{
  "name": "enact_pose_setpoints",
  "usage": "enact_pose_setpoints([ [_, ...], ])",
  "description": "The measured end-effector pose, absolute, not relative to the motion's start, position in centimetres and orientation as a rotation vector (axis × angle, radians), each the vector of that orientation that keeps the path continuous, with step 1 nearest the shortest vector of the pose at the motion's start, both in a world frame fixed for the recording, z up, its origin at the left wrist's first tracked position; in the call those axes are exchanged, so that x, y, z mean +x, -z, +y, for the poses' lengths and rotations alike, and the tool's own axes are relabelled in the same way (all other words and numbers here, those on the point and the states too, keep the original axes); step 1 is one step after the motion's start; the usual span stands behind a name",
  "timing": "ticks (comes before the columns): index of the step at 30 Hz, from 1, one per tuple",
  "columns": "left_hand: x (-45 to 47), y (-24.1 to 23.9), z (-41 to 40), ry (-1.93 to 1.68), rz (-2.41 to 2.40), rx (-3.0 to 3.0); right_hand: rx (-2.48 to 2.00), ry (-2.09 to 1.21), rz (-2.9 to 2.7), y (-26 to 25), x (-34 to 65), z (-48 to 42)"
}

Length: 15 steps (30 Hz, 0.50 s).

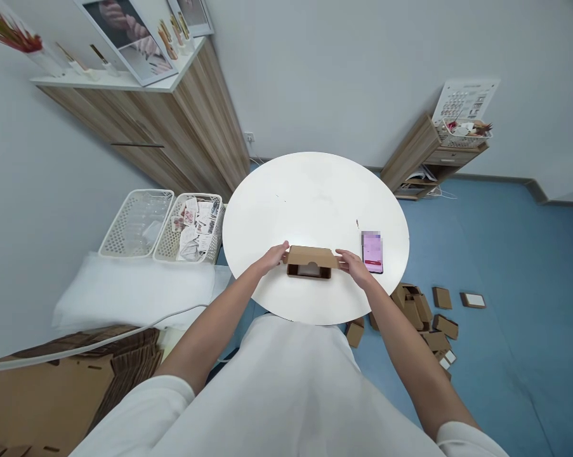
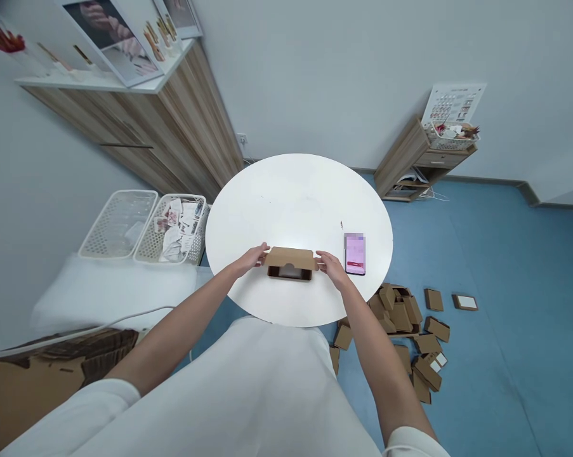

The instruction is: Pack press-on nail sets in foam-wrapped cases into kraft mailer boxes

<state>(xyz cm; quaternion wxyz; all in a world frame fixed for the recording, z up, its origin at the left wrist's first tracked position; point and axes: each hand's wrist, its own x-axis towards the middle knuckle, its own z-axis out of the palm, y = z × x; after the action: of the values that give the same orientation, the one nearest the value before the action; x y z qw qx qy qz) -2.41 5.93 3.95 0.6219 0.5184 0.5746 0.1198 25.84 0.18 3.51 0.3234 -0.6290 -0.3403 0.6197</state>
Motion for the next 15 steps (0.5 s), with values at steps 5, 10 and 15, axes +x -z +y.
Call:
enact_pose_setpoints([
  [5, -2.6, -3.7, 5.4, -0.246, 1.329, 1.264, -1.699, -1.708, -0.909, -4.5, 25.5, -0.4],
  [10, -2.5, -2.8, 4.2, -0.286, 1.409, 1.278, -1.834, -1.575, -1.020, -4.2, 23.9, -1.9],
  [15, -1.9, -1.4, 2.8, -0.257, 1.566, 1.409, -1.927, -1.495, -1.016, -1.5, 22.6, -3.4],
])
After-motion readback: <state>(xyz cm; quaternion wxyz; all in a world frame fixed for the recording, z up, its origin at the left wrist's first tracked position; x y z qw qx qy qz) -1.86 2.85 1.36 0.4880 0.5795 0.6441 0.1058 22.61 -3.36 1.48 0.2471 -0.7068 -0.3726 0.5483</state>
